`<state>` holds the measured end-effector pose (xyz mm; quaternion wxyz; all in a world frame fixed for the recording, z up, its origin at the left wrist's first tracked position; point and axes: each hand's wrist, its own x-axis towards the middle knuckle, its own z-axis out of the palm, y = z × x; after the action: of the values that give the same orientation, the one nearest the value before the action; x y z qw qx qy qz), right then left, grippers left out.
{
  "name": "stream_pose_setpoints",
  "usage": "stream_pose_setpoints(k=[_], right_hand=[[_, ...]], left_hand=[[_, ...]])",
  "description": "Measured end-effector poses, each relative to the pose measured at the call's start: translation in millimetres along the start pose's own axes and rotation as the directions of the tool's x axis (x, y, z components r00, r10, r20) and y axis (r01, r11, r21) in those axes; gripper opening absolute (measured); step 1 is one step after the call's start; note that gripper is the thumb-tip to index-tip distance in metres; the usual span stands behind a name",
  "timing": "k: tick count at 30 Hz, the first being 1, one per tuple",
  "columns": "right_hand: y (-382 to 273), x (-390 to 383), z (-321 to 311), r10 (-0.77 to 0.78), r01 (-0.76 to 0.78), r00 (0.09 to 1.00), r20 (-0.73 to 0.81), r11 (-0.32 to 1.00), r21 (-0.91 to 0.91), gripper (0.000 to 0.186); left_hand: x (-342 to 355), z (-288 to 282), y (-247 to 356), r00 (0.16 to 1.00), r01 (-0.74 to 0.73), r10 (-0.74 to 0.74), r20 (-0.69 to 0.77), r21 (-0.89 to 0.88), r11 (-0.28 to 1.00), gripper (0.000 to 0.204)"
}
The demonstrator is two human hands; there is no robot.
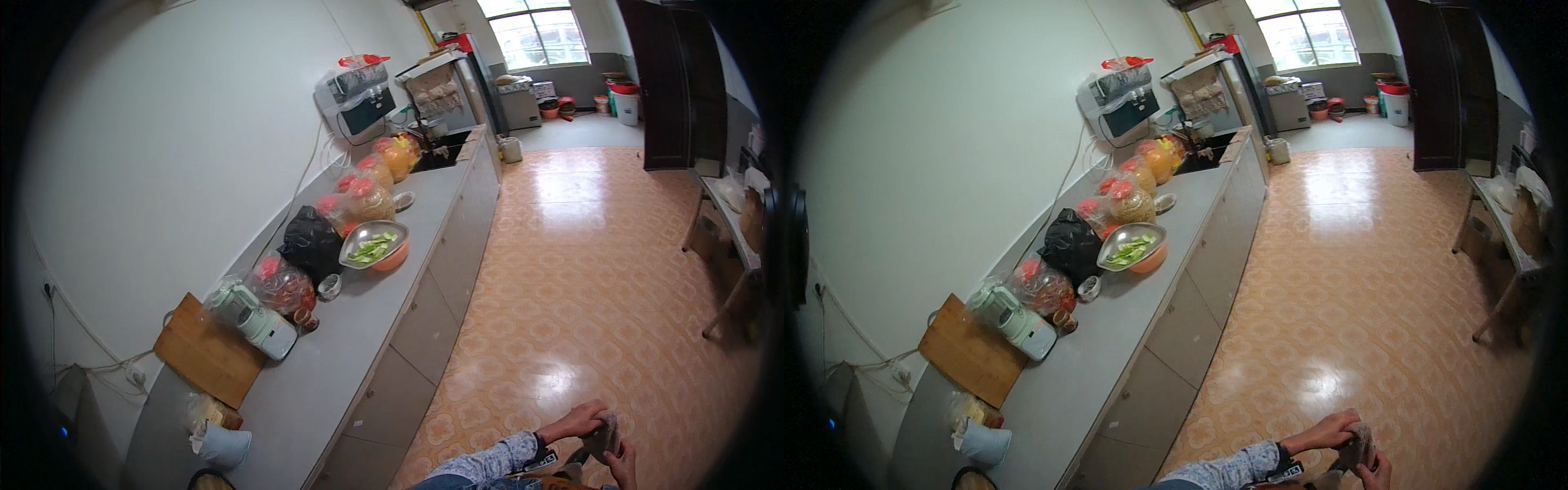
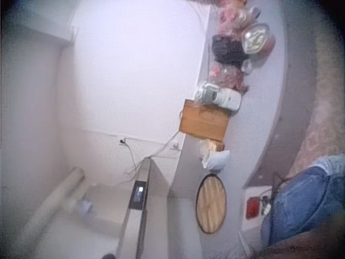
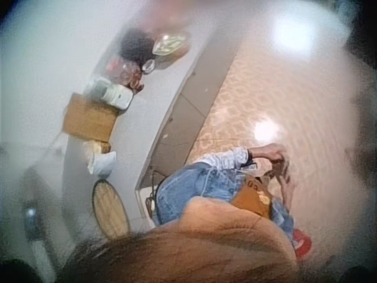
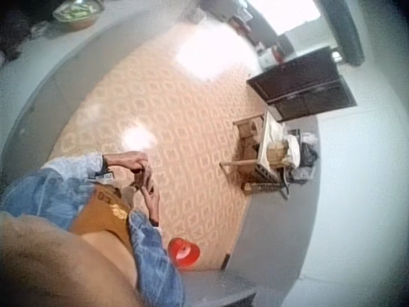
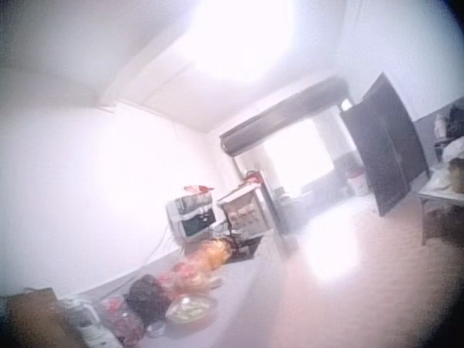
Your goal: The person wipes a metal utensil rack with a cloth, cleaning the frame and the utensils inside. They move the rack slightly to reach different sides and continue wiping until the end of the clip.
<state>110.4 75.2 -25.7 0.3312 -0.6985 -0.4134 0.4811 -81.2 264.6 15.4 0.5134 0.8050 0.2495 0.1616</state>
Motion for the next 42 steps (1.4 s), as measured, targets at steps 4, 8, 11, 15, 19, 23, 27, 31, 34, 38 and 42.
stream_pose_setpoints(k=[4, 8, 11, 15, 19, 23, 27, 31, 34, 38, 42], right_hand=[[-25, 68, -14, -0.22, 0.218, 0.975, -0.009, 0.971, -0.097, 0.038], [-58, 126, -31, -0.303, 0.302, 0.953, 0.016, 0.953, 0.03, 0.027], [-91, 161, -52, -0.408, 0.41, 0.911, 0.053, 0.911, -0.034, 0.026], [-126, 206, -78, -0.468, 0.473, 0.88, 0.085, 0.878, -0.067, 0.027], [-145, 255, -84, -0.492, 0.497, 0.868, 0.069, 0.854, -0.154, 0.027], [-170, 301, -84, -0.624, 0.643, 0.765, 0.161, 0.752, -0.143, 0.021], [-210, 346, -68, -0.825, 0.77, 0.563, 0.044, 0.504, -0.392, 0.018], [-245, 406, -55, -0.726, 0.745, 0.642, 0.246, 0.667, 0.021, 0.017], [-256, 456, -38, -0.581, 0.577, 0.735, 0.35, 0.807, 0.126, 0.017], [-277, 536, 1, -0.478, 0.409, 0.812, 0.336, 0.876, 0.256, 0.024], [-321, 594, 5, -0.226, 0.25, 0.82, 0.526, 0.968, 0.026, 0.031]], left_hand=[[16, -30, -33, 0.977, -0.083, 0.105, -0.188, 0.119, 0.989, 0.028], [33, -61, -27, 0.962, 0.175, -0.153, -0.224, 0.084, 0.981, 0.028], [51, -84, -8, 0.924, 0.31, -0.352, -0.151, -0.245, 0.919, 0.026], [81, -111, 3, 0.901, 0.354, -0.357, -0.245, -0.059, 0.933, 0.03], [102, -123, 2, 0.893, 0.278, -0.241, -0.38, 0.045, 0.96, 0.031], [108, -142, 1, 0.839, 0.344, -0.316, -0.444, -0.017, 0.939, 0.031], [111, -164, -12, 0.756, 0.433, -0.45, -0.476, -0.152, 0.889, 0.026], [125, -198, -59, 0.725, 0.327, -0.353, -0.591, -0.155, 0.932, 0.021], [144, -234, -103, 0.673, 0.181, -0.336, -0.658, -0.294, 0.938, 0.018], [182, -302, -142, 0.661, 0.275, -0.287, -0.693, -0.132, 0.952, 0.02], [217, -373, -154, 0.635, 0.259, -0.266, -0.726, -0.124, 0.958, 0.022]])
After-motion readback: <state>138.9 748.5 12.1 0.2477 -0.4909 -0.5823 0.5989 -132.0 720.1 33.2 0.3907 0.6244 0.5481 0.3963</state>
